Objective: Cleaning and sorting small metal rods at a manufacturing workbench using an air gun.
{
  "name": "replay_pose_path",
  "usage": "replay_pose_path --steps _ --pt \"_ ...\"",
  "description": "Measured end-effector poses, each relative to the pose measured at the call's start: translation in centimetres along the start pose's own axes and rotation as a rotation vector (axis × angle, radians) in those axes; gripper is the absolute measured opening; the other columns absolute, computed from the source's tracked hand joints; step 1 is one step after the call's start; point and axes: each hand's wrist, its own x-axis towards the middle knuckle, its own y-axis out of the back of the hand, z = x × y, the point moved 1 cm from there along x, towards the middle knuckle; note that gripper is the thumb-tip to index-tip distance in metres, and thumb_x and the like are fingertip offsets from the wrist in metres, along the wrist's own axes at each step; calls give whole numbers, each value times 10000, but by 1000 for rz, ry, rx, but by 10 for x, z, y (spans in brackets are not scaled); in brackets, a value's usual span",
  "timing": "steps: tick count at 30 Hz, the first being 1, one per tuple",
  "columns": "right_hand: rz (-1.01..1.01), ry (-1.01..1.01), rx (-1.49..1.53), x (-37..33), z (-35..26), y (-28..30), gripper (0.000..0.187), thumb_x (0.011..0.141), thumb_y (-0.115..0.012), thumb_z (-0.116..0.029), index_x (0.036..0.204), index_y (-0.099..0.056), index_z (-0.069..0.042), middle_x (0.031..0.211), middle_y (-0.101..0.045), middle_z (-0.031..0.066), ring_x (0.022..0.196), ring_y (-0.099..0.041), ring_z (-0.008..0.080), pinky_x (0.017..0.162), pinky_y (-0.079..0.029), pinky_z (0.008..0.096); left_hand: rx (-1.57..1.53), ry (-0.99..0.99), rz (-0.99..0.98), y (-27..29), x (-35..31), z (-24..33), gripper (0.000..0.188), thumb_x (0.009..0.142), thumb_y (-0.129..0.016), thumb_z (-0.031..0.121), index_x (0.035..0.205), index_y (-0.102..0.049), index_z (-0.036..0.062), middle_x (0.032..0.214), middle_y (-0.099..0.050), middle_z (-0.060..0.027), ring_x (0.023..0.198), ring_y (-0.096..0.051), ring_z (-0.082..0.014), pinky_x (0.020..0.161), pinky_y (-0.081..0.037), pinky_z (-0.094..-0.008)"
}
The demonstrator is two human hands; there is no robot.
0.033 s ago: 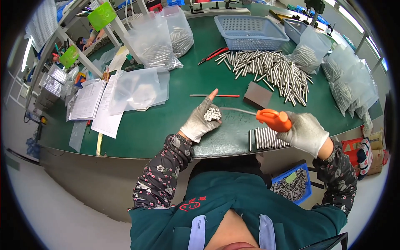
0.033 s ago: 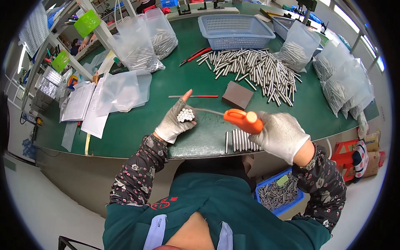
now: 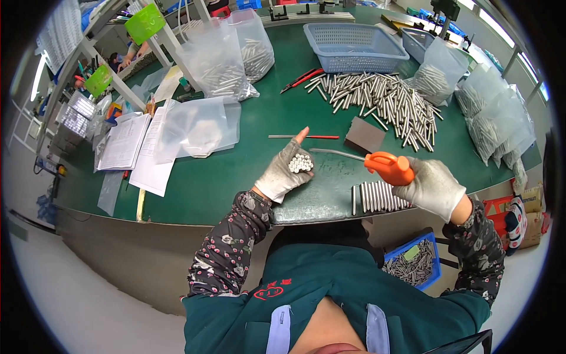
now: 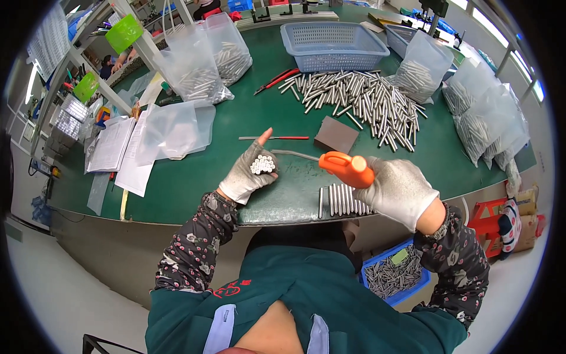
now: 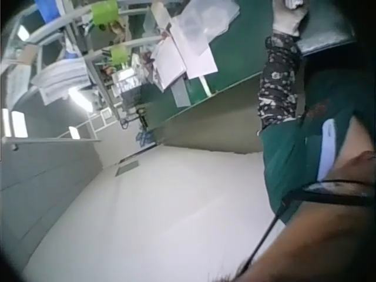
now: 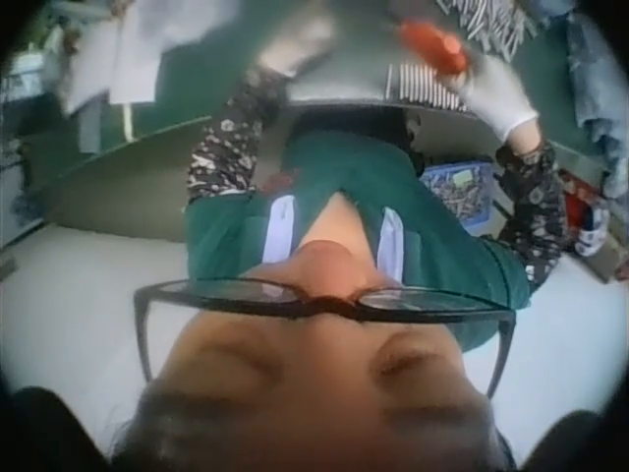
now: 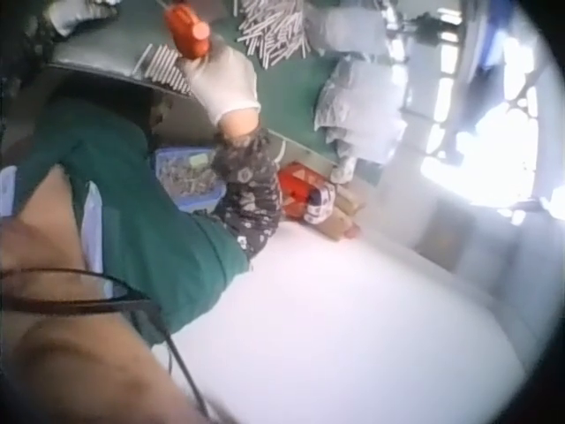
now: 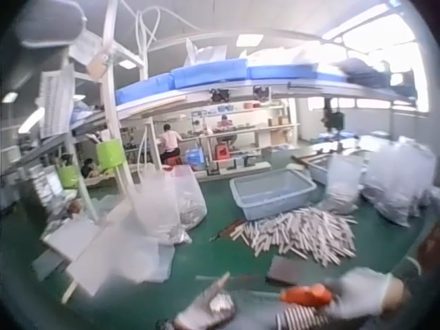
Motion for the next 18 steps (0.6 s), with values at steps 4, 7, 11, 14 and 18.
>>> replay_pose_path --steps 4,7,11,14,18 --pt "-9 -54 160 2 11 -2 401 706 -597 -330 935 -589 -1 679 -603 184 672 -590 363 633 -464 400 -33 -17 -9 2 1 0 938 629 -613 -151 1415 -177 115 833 -531 -12 765 -514 -90 734 -452 -203" --pt "-11 -47 142 2 11 -3 413 704 -599 -333 943 -590 4 685 -606 182 670 -596 349 632 -464 392 -174 17 -4 2 0 3 939 628 -611 -155 1415 -181 122 823 -531 -14 767 -514 -91 733 -455 -204" --pt "-98 -104 131 3 4 0 430 705 -602 -338 993 -589 -19 700 -611 177 674 -599 339 634 -463 390 -183 31 40 3 0 3 959 617 -621 -158 1416 -188 149 846 -531 -17 783 -518 -95 735 -457 -208" --pt "-94 -76 141 4 6 -4 436 703 -606 -338 1020 -586 -39 706 -613 175 673 -599 339 637 -464 390 -145 4 101 4 0 1 979 607 -630 -156 1418 -183 163 862 -531 -17 795 -521 -97 734 -460 -212" --pt "-78 -62 110 3 5 -7 439 706 -604 -339 1030 -583 -43 707 -614 171 671 -600 337 636 -465 389 -143 -36 131 5 1 -2 985 607 -635 -148 1419 -174 166 865 -529 -19 798 -526 -102 728 -465 -219"
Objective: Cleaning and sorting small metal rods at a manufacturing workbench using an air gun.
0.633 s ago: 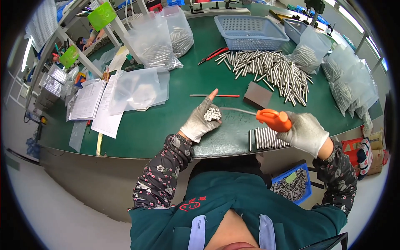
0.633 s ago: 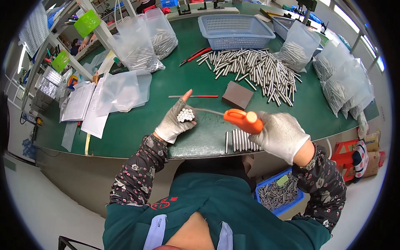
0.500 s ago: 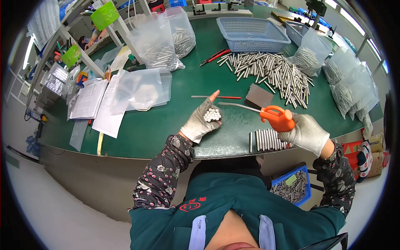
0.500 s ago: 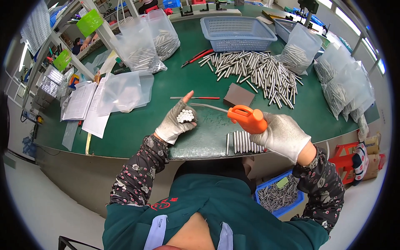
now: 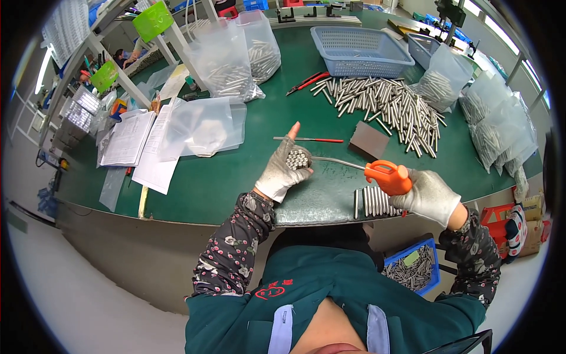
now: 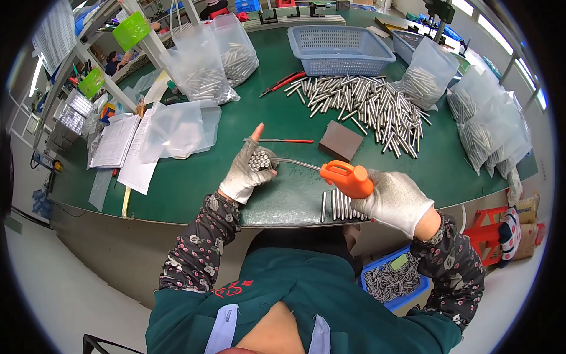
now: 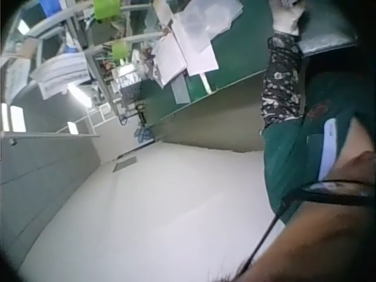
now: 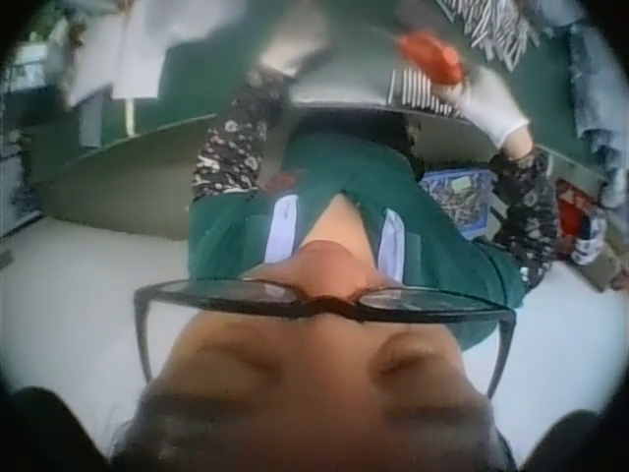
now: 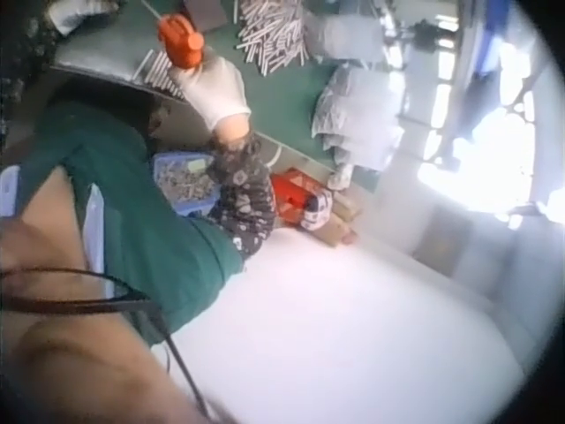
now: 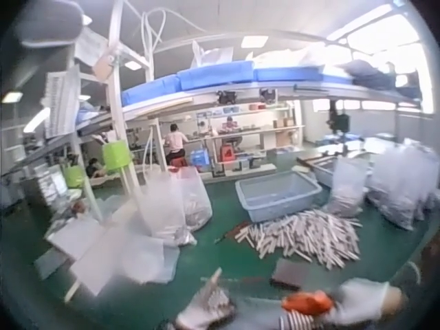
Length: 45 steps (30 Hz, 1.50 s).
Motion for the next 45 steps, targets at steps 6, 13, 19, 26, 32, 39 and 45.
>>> replay_pose_path --steps 6,13,19,26,32,39,45 --pt "-19 -24 -17 2 -4 2 402 720 -592 -346 1000 -591 -58 716 -616 170 683 -594 359 643 -465 407 -21 53 25 -1 1 1 969 616 -632 -138 1417 -183 169 861 -535 -27 790 -536 -105 724 -477 -226" --pt "75 82 -220 4 -13 1 348 757 -569 -351 930 -579 -49 700 -607 185 691 -594 370 638 -467 439 34 49 -15 1 3 -1 607 652 -643 -99 1210 -446 39 829 -549 -28 770 -555 -109 698 -480 -221" --pt "68 96 -253 7 -22 0 320 755 -571 -309 939 -571 -47 677 -603 187 677 -597 368 630 -467 440 25 67 28 3 2 -4 347 683 -651 -73 972 -491 34 809 -568 -32 729 -564 -99 675 -470 -207" --pt "97 112 -260 13 -26 0 291 758 -559 -292 896 -576 -37 668 -603 184 655 -600 362 618 -469 439 -99 106 3 0 1 -4 391 663 -656 -89 994 -488 33 797 -573 -24 750 -571 -103 684 -475 -212" --pt "44 98 -260 13 -29 0 314 758 -558 -309 904 -570 -31 672 -604 185 660 -599 366 619 -472 436 72 90 -52 0 -2 4 565 638 -660 -107 1137 -447 50 794 -571 -15 747 -552 -84 702 -456 -201" --pt "23 79 -232 13 -23 2 385 745 -577 -319 990 -578 -23 691 -608 188 672 -604 352 641 -478 405 161 22 -75 -4 -4 10 767 624 -668 -104 1297 -345 73 777 -568 -14 735 -533 -83 714 -438 -212" --pt "99 68 536 18 38 11 376 706 -666 -265 940 -579 16 691 -608 52 567 -575 156 562 -467 272 70 -4 -152 -5 -1 4 1026 606 -696 -99 1424 -124 136 799 -584 -31 737 -533 -93 724 -433 -216"
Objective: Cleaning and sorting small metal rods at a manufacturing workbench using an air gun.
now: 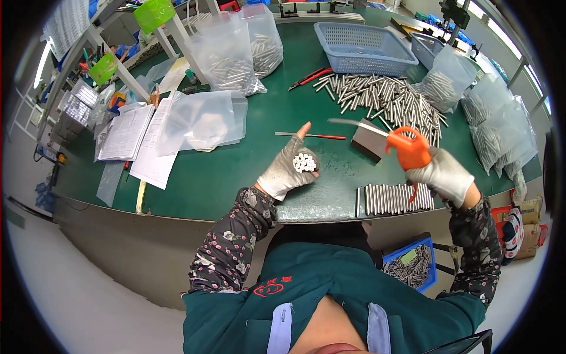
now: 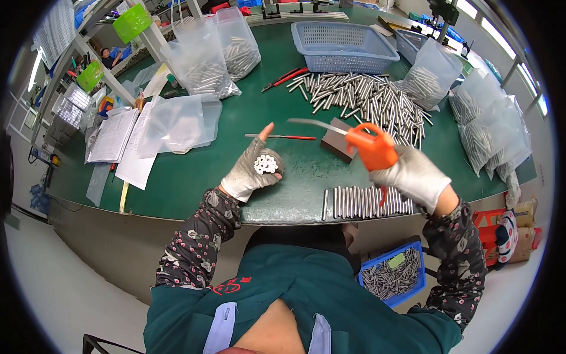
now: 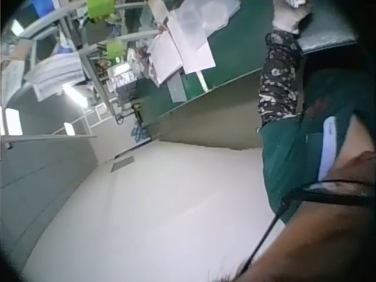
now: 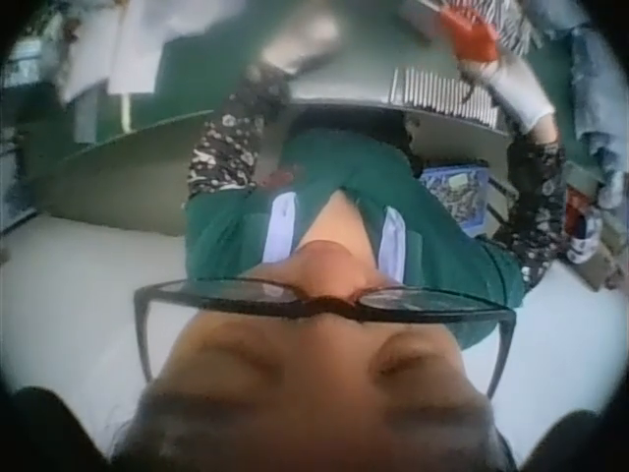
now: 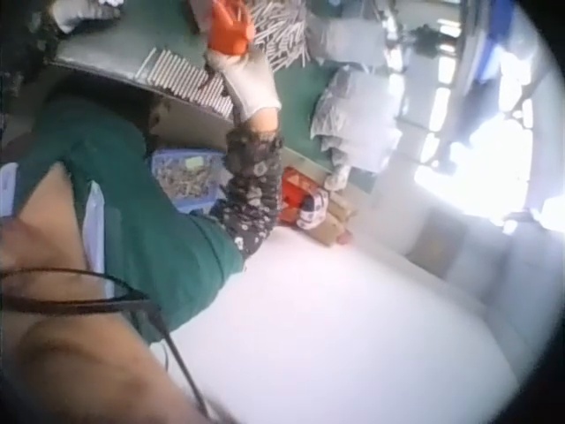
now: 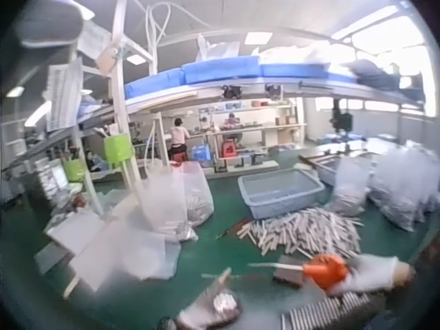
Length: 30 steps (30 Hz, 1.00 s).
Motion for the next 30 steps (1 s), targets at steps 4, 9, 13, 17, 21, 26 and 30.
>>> replay_pose_path --steps 4,9,13,17,21,26,30 --pt "167 -248 -6 3 5 42 335 719 -650 -264 919 -545 -17 650 -563 36 372 -423 86 342 -350 227 -76 49 18 0 -3 6 1065 602 -710 -91 1430 -88 155 801 -585 -31 736 -534 -94 730 -433 -218" --pt "388 -322 -51 13 63 96 300 731 -641 -296 875 -536 -55 625 -526 38 381 -427 117 357 -359 247 -66 59 -2 1 -3 4 1074 604 -714 -86 1431 -77 164 811 -586 -33 747 -537 -94 737 -433 -223" --pt "504 -390 -8 24 122 136 293 755 -644 -329 858 -520 -85 603 -495 22 418 -443 133 385 -377 297 1 0 -42 3 0 -2 1067 601 -710 -93 1430 -89 162 811 -583 -32 746 -536 -95 739 -433 -225" --pt "629 -494 71 40 158 150 312 756 -666 -333 854 -505 -83 604 -477 18 435 -442 149 395 -382 305 3 4 -44 7 -2 -3 1051 601 -713 -90 1427 -109 148 803 -578 -29 740 -535 -95 739 -435 -227" --pt "657 -488 129 50 194 155 298 755 -672 -309 827 -503 -74 606 -472 24 434 -452 160 379 -385 313 4 16 -39 4 -1 -1 1044 601 -717 -83 1426 -119 144 799 -577 -29 737 -534 -92 733 -435 -223" --pt "615 -508 176 60 197 137 287 765 -666 -302 830 -496 -80 561 -448 19 391 -411 148 345 -358 295 -9 14 -40 3 -3 -1 1034 604 -714 -84 1425 -128 142 796 -578 -31 739 -535 -89 729 -435 -220" --pt "584 -510 148 59 197 139 290 758 -660 -280 881 -535 -49 621 -497 35 456 -463 174 415 -408 320 20 -10 -38 4 -2 -3 1023 609 -708 -85 1425 -135 145 800 -580 -31 744 -534 -88 730 -434 -222"
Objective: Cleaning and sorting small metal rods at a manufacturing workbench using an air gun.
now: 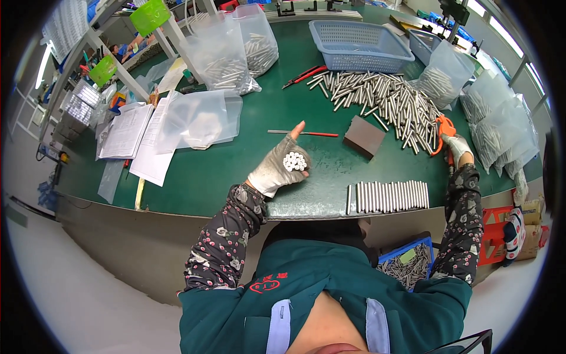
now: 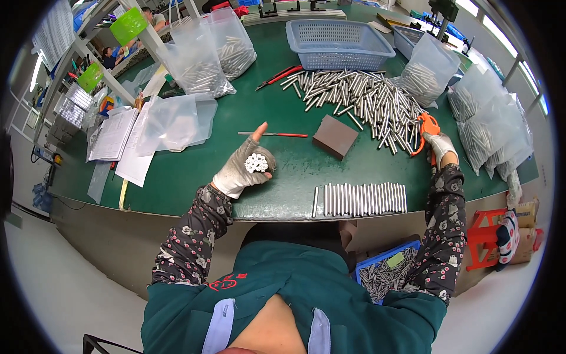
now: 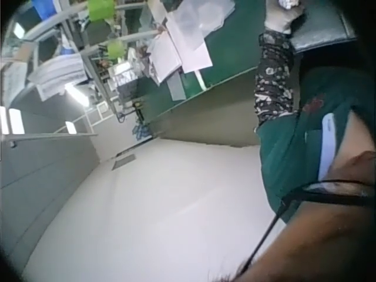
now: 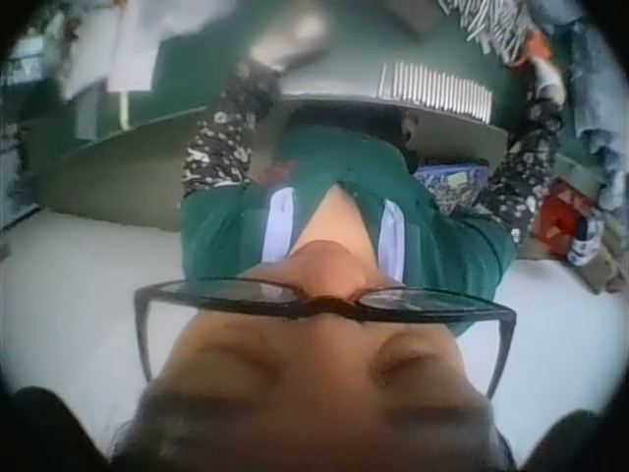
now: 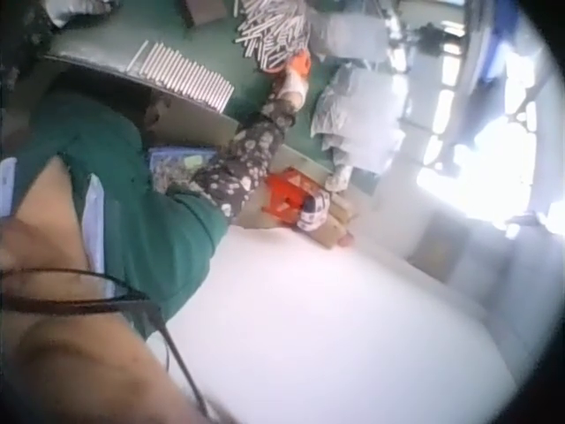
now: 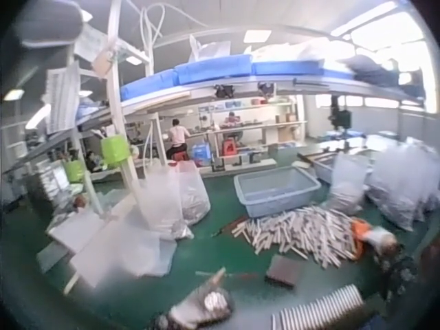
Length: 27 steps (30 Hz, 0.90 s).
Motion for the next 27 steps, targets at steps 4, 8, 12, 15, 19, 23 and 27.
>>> replay_pose_path --steps 4,8,12,15,19,23,27 --pt "129 150 -229 7 0 1 430 742 -632 -284 1053 -556 3 783 -603 98 636 -575 237 593 -472 348 -15 36 9 -2 1 3 1018 614 -707 -82 1425 -136 148 811 -582 -32 750 -533 -88 733 -433 -222" --pt "256 184 -597 -19 -20 -8 625 717 -588 -334 1225 -473 11 1087 -590 198 972 -595 277 839 -440 323 5 43 49 -1 -1 4 992 629 -693 -86 1424 -146 147 815 -578 -29 764 -532 -92 751 -426 -219" --pt "251 179 -620 -20 -19 -5 616 717 -568 -349 1214 -484 4 1166 -538 220 1099 -520 318 919 -401 348 23 56 78 -4 1 6 963 648 -672 -95 1423 -149 138 821 -573 -28 782 -529 -97 775 -423 -226" --pt "267 195 -673 -36 -28 -12 607 710 -558 -353 1208 -496 -11 1174 -536 209 1095 -519 323 918 -403 351 0 63 91 -4 0 6 957 654 -663 -102 1424 -144 131 830 -571 -30 789 -529 -102 785 -424 -231" --pt "277 176 -731 -44 -30 -14 591 704 -551 -341 1207 -502 -36 1180 -533 198 1092 -518 323 921 -402 353 45 39 102 -4 0 6 947 660 -652 -108 1423 -141 125 829 -566 -33 792 -528 -105 781 -429 -227" --pt "330 175 -767 -61 -39 -18 578 715 -538 -338 1214 -498 -50 1183 -532 194 1089 -518 321 920 -405 362 -64 81 106 -5 -1 7 934 670 -635 -113 1424 -139 126 827 -562 -32 786 -528 -100 774 -435 -216" --pt "394 186 -836 -72 -46 -22 572 720 -557 -340 1219 -487 -68 1189 -523 197 1087 -510 336 907 -410 382 -70 87 123 -5 0 6 931 674 -626 -118 1425 -140 139 829 -559 -26 774 -527 -96 775 -436 -213"
